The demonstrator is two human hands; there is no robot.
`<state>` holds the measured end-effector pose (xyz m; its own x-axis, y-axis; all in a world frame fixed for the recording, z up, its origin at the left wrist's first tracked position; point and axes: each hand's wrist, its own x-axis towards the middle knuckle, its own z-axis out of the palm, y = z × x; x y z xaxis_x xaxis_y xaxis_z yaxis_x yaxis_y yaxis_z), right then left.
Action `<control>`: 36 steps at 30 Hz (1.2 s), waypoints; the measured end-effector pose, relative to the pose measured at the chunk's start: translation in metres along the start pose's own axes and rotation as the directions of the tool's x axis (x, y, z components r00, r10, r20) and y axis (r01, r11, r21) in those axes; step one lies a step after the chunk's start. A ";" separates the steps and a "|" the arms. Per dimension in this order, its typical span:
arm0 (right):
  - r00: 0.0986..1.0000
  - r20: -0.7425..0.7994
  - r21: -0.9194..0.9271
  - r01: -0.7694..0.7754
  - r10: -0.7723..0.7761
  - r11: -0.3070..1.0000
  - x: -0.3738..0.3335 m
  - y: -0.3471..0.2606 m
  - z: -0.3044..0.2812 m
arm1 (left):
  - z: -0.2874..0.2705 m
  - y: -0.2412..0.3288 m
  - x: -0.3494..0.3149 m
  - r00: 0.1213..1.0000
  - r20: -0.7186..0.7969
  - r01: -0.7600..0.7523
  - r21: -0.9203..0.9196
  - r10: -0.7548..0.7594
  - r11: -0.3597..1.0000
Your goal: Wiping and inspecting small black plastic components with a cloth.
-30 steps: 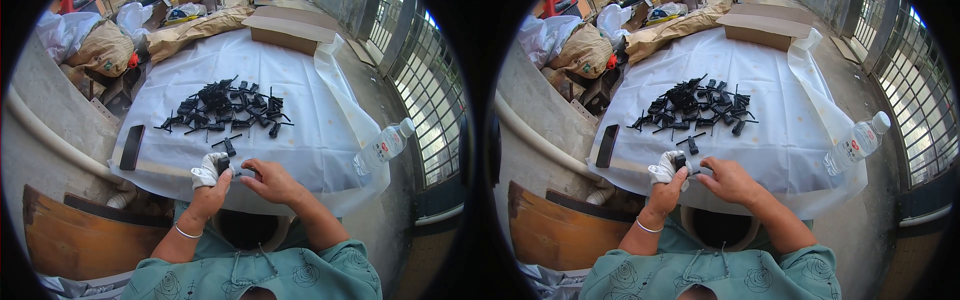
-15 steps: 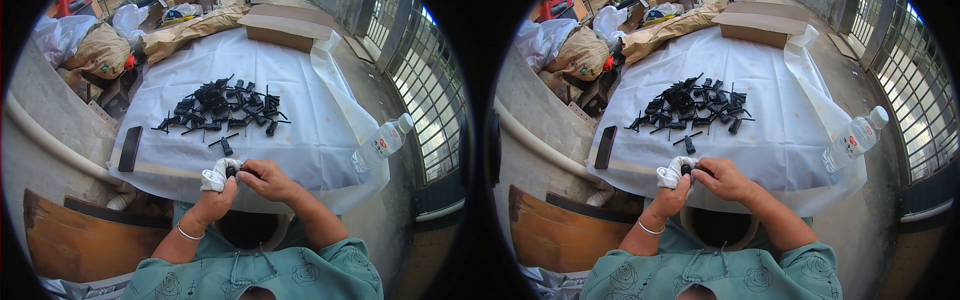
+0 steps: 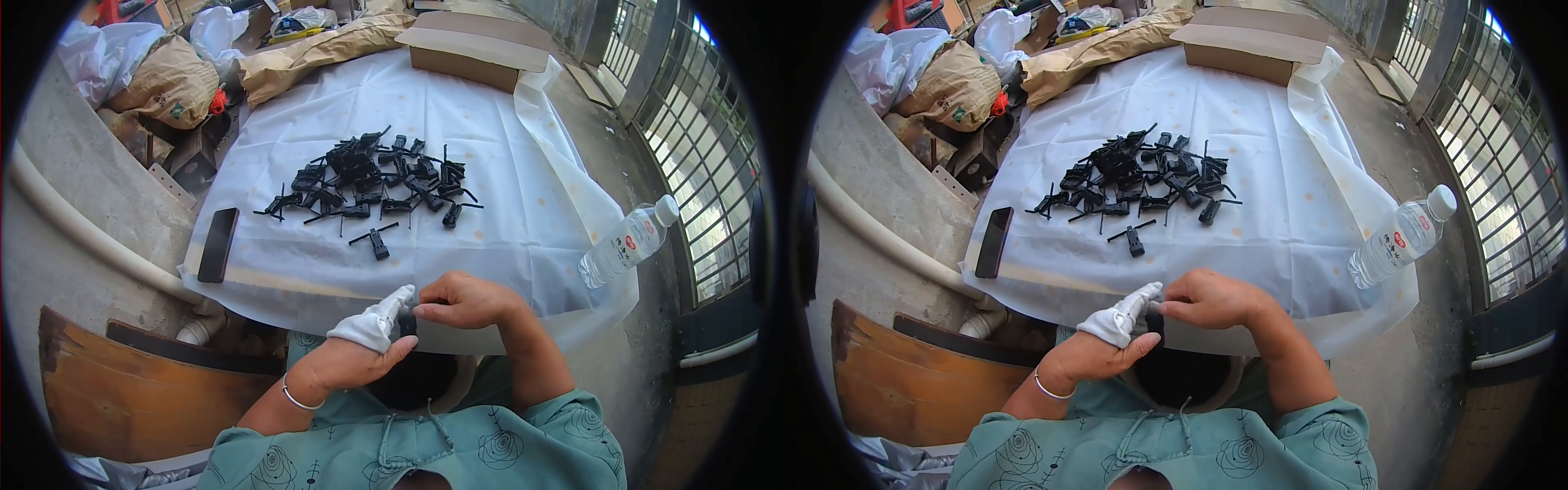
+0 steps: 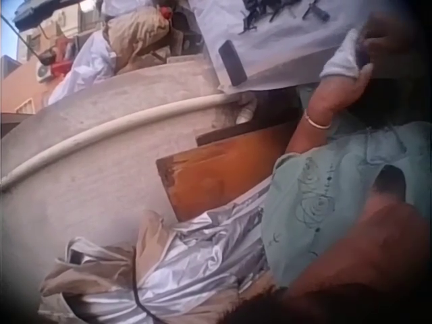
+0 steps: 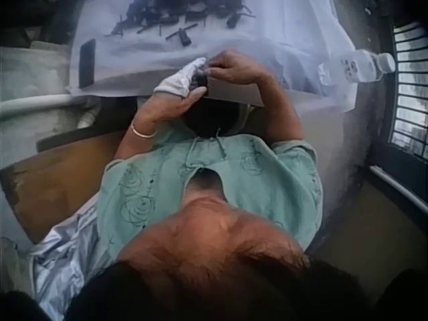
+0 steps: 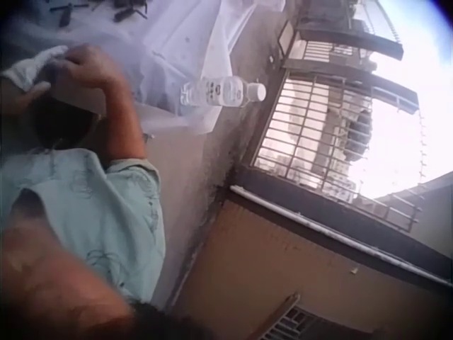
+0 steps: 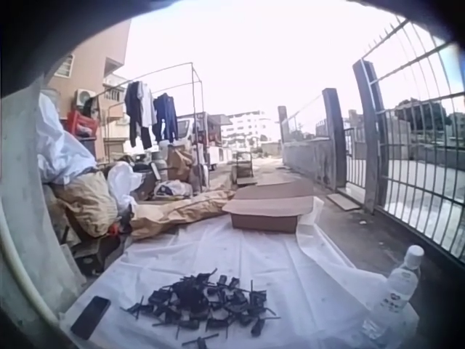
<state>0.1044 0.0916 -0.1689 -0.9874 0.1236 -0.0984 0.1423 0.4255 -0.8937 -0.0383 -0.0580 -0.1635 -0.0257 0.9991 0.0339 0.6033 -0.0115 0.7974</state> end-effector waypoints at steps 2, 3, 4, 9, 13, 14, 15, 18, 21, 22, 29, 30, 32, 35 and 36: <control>0.950 -0.297 -0.291 -0.187 0.097 0.938 0.004 -0.001 -0.003 | -0.014 -0.010 0.001 0.998 0.064 -0.011 0.060 0.007 0.998; 0.953 -0.289 -0.293 -0.179 0.091 0.939 0.015 0.005 0.004 | -0.020 -0.019 0.003 0.993 -0.054 -0.095 0.122 0.102 0.988; 0.862 -0.505 -0.404 -0.180 -0.054 0.897 0.029 0.018 0.016 | -0.027 -0.021 0.011 0.997 -0.061 0.041 -0.013 -0.041 0.999; 0.758 -0.629 -0.582 -0.313 -0.172 0.750 0.065 0.019 0.035 | -0.030 -0.051 0.021 0.938 -0.231 0.173 -0.331 -0.257 0.928; 0.700 -0.658 -0.554 -0.199 -0.278 0.809 0.062 0.030 0.029 | -0.027 -0.052 0.020 0.880 -0.309 0.176 -0.492 -0.360 0.852; 0.644 -0.685 -0.516 -0.098 -0.341 0.851 0.058 0.029 0.026 | -0.027 -0.053 0.019 0.854 -0.339 0.162 -0.548 -0.395 0.820; 0.647 -0.681 -0.520 -0.096 -0.344 0.849 0.051 0.021 0.023 | -0.028 -0.055 0.019 0.852 -0.343 0.158 -0.550 -0.395 0.820; 0.734 -0.525 -0.558 0.086 -0.431 0.826 0.032 0.003 0.018 | -0.030 -0.055 0.019 0.903 -0.044 0.176 -0.871 -0.428 0.459; 0.783 -0.391 -0.711 0.077 -0.485 0.699 0.025 0.001 0.017 | -0.023 -0.038 0.022 0.917 0.071 0.230 -0.898 -0.392 0.376; 0.779 -0.405 -0.682 0.092 -0.479 0.726 0.023 0.000 0.017 | -0.020 -0.038 0.024 0.949 0.080 0.182 -0.929 -0.306 0.323; 0.737 -0.475 -0.539 0.188 -0.481 0.821 0.015 0.014 0.018 | -0.011 -0.026 0.033 0.980 0.138 0.181 -0.918 -0.144 0.353; 0.737 -0.475 -0.538 0.189 -0.481 0.821 0.013 0.008 0.019 | -0.008 -0.027 0.033 0.980 0.138 0.182 -0.917 -0.146 0.354; 0.736 -0.556 -0.288 0.264 -0.385 0.920 0.008 -0.007 0.020 | 0.004 -0.026 0.032 0.938 -0.101 0.091 -0.850 -0.331 0.518; 0.582 -0.635 -0.437 0.271 -0.508 0.858 0.015 -0.005 0.040 | 0.016 -0.019 0.031 0.946 -0.240 -0.015 -0.708 -0.220 0.706; 0.535 -0.749 -0.350 0.182 -0.391 0.919 0.018 -0.003 0.043 | 0.019 -0.018 0.030 0.946 -0.238 -0.015 -0.708 -0.218 0.706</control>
<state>0.0836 0.0541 -0.1869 -0.5324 0.5711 0.6248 -0.0252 0.7271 -0.6861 -0.0347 -0.0271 -0.1888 -0.3459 0.9383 0.0014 -0.1385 -0.0526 0.9890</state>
